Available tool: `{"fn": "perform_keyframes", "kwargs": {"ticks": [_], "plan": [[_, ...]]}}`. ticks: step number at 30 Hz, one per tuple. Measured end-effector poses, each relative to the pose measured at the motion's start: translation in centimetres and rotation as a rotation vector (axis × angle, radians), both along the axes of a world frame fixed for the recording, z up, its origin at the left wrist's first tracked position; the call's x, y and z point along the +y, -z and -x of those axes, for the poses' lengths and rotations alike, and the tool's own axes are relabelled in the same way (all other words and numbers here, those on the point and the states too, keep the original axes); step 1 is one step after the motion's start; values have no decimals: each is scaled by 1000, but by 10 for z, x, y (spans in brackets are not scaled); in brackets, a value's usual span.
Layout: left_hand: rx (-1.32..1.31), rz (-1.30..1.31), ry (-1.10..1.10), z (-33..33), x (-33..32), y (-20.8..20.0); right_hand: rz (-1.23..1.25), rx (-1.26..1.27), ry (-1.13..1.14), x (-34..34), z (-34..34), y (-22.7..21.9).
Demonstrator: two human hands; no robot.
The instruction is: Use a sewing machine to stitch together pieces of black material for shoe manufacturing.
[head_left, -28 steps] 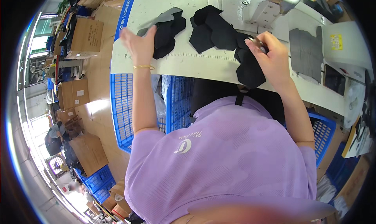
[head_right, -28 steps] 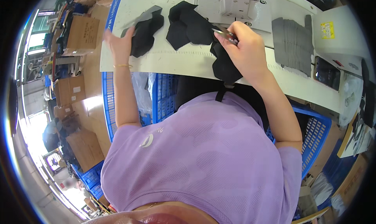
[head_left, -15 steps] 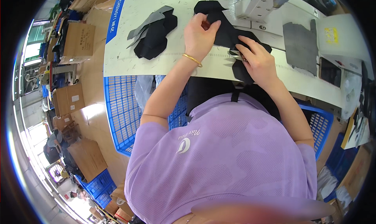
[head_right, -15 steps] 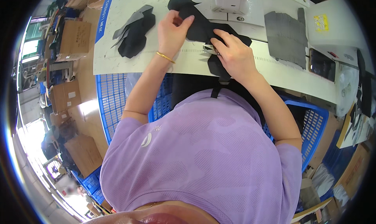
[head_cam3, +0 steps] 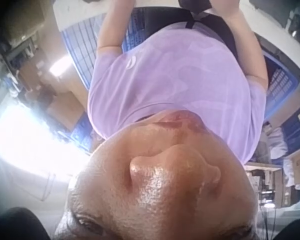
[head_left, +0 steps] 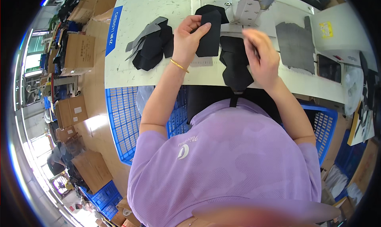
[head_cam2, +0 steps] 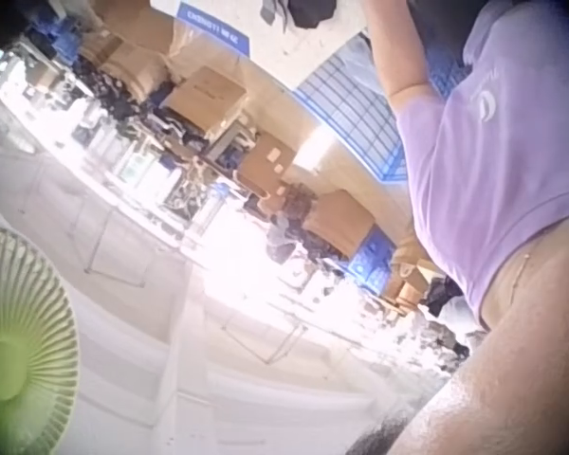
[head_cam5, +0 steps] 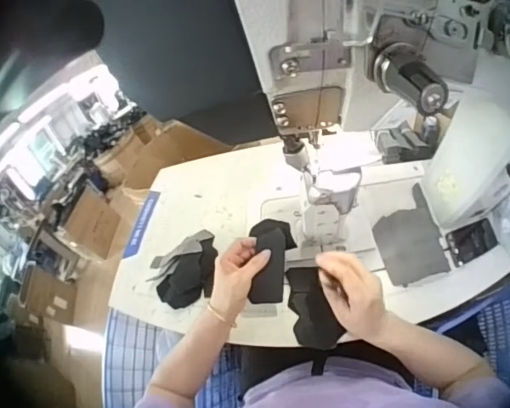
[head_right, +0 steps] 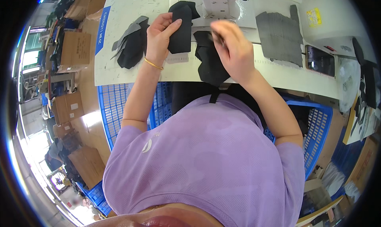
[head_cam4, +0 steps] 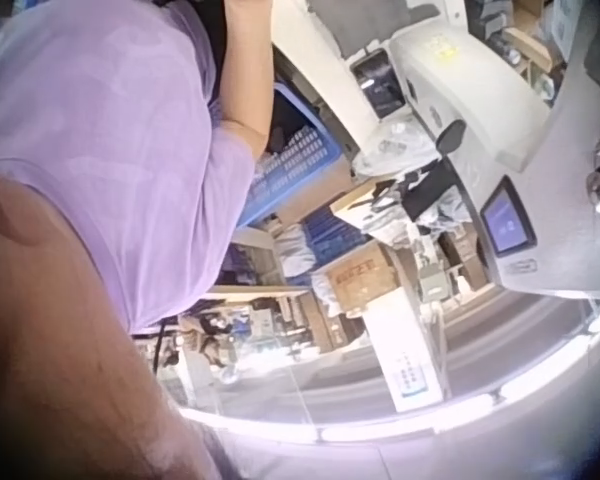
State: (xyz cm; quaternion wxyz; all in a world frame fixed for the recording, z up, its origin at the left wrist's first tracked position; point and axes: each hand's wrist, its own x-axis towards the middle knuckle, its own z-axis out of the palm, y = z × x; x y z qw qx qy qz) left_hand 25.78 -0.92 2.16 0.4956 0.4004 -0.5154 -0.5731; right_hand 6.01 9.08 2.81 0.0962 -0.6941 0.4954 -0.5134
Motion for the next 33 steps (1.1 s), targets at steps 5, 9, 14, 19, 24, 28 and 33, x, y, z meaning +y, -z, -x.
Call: {"fn": "perform_keyframes", "kwargs": {"ticks": [5, 9, 14, 19, 24, 28, 33], "plan": [[61, -65, 222, 1, 5, -15, -242, -418, 0, -32, -13, -9], [148, -114, 309, -6, 8, -30, -153, -508, 148, -21, -12, -13], [-318, 437, -21, -1, 21, -31, -505, -659, 136, -2, 17, -5], [-696, 1332, -187, 25, 47, -43, -460, -780, -33, 21, -3, -34], [-737, 1228, -6, 30, 60, -57, -588, -691, -98, 22, 12, -36], [-592, 754, 212, 30, 64, -46, -663, -462, -309, 28, 23, -45], [-360, 263, 136, 32, 60, -38, 110, 617, 210, -22, 124, -9]]}}
